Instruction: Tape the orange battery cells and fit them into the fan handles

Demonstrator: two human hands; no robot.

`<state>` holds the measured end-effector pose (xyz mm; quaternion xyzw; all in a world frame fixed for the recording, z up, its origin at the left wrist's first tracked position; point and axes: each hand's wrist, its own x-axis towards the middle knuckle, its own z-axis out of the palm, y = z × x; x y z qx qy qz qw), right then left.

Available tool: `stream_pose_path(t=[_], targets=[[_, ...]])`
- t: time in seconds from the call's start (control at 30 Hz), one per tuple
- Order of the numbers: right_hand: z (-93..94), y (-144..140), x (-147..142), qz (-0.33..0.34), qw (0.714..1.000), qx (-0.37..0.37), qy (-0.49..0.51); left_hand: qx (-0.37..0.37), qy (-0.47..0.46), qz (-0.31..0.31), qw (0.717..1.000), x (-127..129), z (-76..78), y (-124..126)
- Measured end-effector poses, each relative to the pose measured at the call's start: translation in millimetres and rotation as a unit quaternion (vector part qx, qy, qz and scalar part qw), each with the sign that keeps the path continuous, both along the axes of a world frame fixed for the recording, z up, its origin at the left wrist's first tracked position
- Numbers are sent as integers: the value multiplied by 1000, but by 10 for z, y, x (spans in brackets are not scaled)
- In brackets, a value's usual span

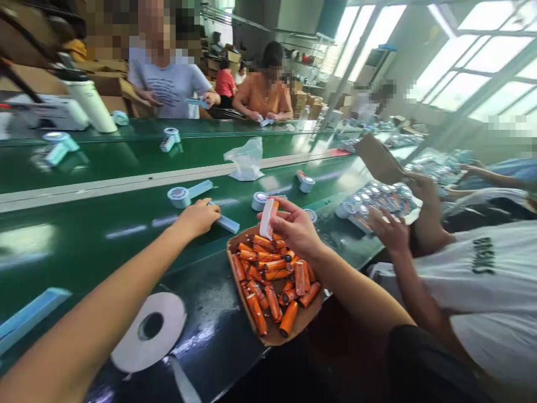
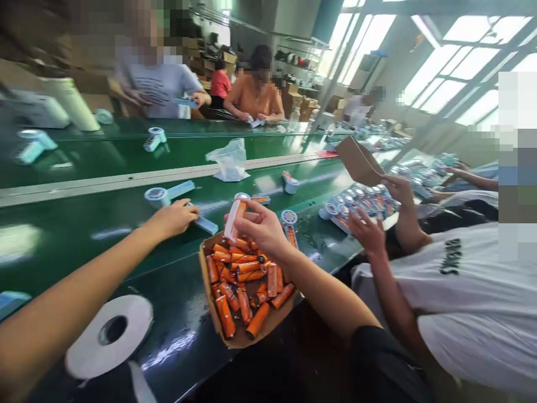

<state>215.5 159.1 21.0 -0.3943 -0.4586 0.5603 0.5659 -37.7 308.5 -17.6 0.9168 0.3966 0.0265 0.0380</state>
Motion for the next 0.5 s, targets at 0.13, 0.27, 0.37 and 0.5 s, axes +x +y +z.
stream_pose_path(t=[0.13,0.27,0.37,0.5], targets=[[-113,566,-228,38,977,74,-195,-72,40,45,996,61,92,177],[-228,881,-354,51,880,138,-452,-76,28,98,992,62,127,210],[-249,959,-401,51,803,144,-576,-66,8,125,990,95,127,151],[-231,976,-422,39,721,144,-677,-68,-6,138,988,165,133,124]])
